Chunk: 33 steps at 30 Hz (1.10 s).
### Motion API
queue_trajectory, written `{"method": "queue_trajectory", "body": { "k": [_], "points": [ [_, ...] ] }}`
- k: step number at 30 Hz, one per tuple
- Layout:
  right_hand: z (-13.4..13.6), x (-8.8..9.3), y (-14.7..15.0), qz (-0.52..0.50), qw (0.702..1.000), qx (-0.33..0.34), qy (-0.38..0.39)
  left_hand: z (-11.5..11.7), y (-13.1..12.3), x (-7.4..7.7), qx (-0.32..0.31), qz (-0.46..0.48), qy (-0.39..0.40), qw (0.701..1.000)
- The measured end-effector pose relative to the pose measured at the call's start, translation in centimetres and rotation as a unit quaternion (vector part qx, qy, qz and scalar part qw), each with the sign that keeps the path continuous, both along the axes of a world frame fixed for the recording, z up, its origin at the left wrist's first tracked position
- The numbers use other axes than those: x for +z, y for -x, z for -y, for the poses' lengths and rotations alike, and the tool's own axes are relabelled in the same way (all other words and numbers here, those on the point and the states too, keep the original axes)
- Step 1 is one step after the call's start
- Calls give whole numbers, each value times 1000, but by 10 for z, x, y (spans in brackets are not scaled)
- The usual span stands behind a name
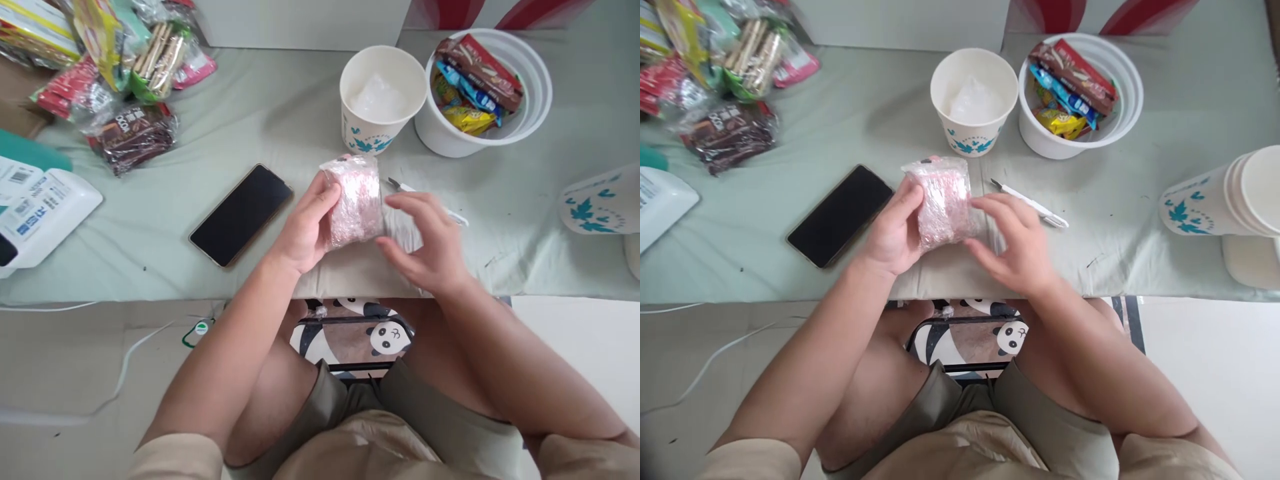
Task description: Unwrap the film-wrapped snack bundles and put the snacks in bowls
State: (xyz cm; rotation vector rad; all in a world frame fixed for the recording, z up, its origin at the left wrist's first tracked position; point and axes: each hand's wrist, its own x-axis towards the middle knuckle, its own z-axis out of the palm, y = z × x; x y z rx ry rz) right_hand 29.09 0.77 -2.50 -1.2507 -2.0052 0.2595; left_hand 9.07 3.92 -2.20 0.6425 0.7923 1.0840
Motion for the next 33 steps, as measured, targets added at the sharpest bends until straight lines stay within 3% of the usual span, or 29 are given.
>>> {"method": "queue_trajectory", "body": {
  "k": [5, 11, 13, 15, 18, 21, 24, 26, 28, 31, 33],
  "points": [
    [4, 0, 12, -17, 997, -26, 69, 3, -9, -5, -11, -3, 8, 1000],
    [5, 5, 6, -72, 997, -13, 29, 5, -5, -5, -46, -80, -12, 996],
    [6, 6, 7, -124, 990, -18, 65, 5, -5, -6, -60, -93, -19, 994],
    [7, 6, 7, -223, 965, -14, 138, 5, -5, -5, -95, -93, -26, 991],
    [3, 5, 7, -378, 900, -17, 215, 5, -3, -2, -187, -77, -30, 979],
    [-5, 5, 5, -451, 862, -49, 226, 6, 4, 1, -265, -95, -8, 960],
    [-10, 4, 3, -484, 844, -102, 206, 6, 9, 2, -271, -110, 20, 956],
    [-10, 1, 1, -464, 859, -118, 182, 5, 8, 1, -240, -97, 25, 966],
    [-6, -2, 1, -400, 899, -104, 147, 4, 4, -2, -187, -88, 16, 978],
    [2, -3, 4, -243, 965, -24, 97, 2, -3, -8, -98, -103, -28, 989],
    [7, -2, 8, -139, 988, 23, 68, 1, -8, -11, -57, -122, -45, 990]
  ]
}}
